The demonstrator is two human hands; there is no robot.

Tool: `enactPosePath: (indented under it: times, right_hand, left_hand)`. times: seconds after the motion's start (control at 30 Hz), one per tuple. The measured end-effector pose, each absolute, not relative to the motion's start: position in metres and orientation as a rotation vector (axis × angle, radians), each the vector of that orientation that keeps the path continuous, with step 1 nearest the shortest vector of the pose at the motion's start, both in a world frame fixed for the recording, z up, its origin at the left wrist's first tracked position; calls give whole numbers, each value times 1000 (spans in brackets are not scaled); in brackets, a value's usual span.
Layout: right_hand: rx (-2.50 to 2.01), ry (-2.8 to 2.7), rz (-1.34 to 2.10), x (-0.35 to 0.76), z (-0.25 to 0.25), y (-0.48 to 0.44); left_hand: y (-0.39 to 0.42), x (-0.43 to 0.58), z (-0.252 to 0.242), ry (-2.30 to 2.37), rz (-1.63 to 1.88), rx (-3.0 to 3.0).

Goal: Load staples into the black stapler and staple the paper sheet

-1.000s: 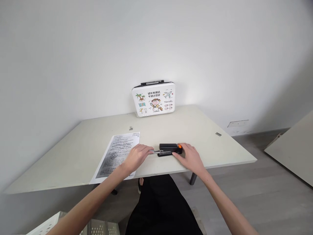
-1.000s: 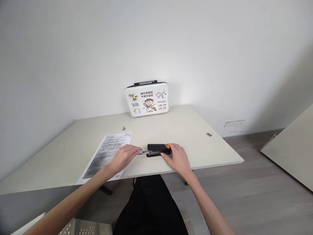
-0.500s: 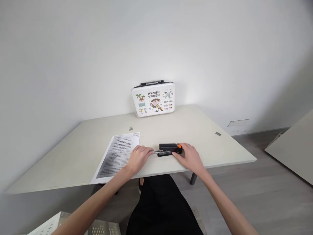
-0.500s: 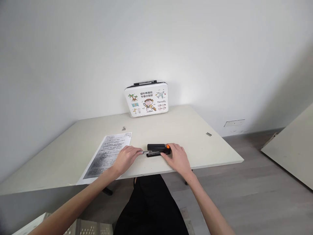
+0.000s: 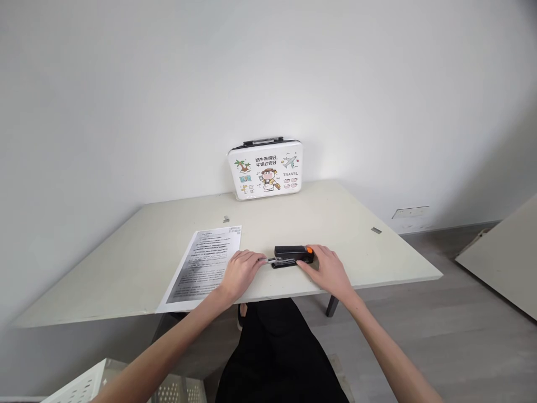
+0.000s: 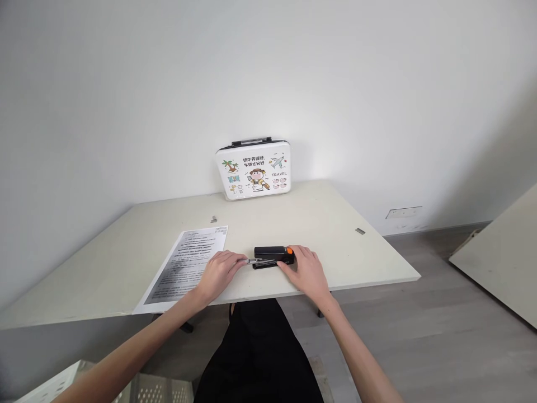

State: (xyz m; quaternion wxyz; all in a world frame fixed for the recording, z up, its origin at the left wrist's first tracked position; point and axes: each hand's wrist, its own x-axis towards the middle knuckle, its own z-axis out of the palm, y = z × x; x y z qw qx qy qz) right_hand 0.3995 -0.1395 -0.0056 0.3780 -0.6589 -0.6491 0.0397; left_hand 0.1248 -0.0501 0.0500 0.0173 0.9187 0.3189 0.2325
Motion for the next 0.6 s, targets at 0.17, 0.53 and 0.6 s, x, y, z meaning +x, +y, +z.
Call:
enactPosePath:
  times: [0.17, 0.53, 0.6]
  right_hand:
    - [-1696, -1653, 111, 399, -7, -140]
    - [-1708, -1651, 123, 399, -5, -141]
    - [-1704, -1657, 123, 399, -6, -141]
  left_hand:
    - [-51, 121, 50, 992, 718, 2840]
    - [-51, 123, 46, 1009, 730, 2814]
    - [-51, 122, 45, 1019, 732, 2806]
